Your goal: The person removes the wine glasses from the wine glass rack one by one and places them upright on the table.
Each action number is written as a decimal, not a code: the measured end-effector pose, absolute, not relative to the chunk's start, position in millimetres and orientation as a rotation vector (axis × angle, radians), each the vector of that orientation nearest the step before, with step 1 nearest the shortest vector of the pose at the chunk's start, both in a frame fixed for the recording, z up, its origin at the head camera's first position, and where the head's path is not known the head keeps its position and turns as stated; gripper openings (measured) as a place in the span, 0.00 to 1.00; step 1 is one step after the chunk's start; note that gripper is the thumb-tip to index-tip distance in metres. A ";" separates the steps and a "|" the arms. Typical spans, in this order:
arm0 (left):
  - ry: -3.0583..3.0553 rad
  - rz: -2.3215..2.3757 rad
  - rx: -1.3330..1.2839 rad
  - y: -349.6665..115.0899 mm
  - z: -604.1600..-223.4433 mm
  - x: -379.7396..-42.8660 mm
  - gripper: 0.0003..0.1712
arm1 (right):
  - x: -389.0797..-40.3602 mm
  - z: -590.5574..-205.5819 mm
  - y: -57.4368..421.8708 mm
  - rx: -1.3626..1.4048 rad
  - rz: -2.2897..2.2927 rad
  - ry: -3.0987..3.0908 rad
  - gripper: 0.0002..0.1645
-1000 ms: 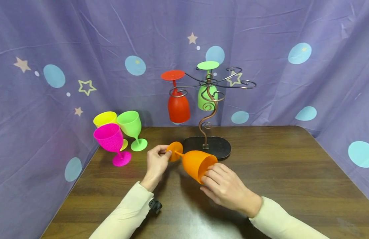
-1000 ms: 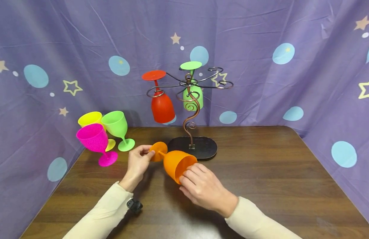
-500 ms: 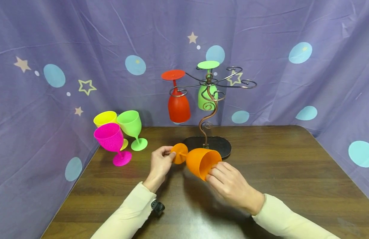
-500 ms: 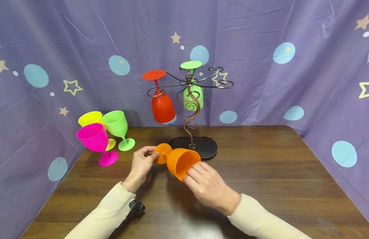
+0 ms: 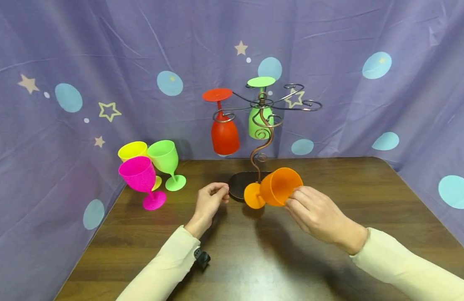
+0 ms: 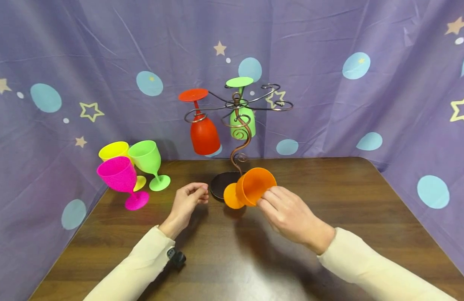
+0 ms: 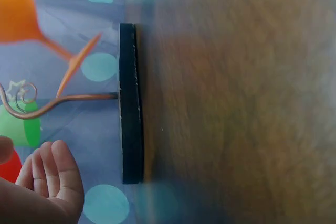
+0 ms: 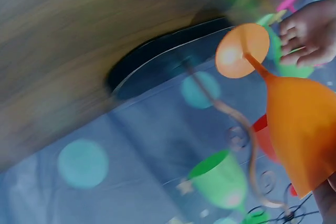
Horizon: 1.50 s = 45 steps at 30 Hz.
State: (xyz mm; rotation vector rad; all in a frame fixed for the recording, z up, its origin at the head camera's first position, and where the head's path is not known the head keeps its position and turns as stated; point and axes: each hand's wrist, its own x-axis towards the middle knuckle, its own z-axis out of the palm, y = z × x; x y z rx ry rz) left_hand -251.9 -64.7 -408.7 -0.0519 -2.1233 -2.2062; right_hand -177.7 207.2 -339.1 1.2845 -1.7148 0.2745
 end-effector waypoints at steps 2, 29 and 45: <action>-2.139 -2.207 -0.025 -64.6 -411.9 -257.5 0.10 | -179.7 -337.6 218.8 1.269 0.256 -1.744 0.13; -2.416 -1.994 0.262 -48.6 -432.8 -305.7 0.16 | -248.1 -311.5 340.5 0.843 0.036 -2.150 0.03; -2.528 -1.968 0.298 -46.8 -434.7 -311.9 0.23 | -268.2 -312.3 396.1 0.453 0.027 -2.509 0.06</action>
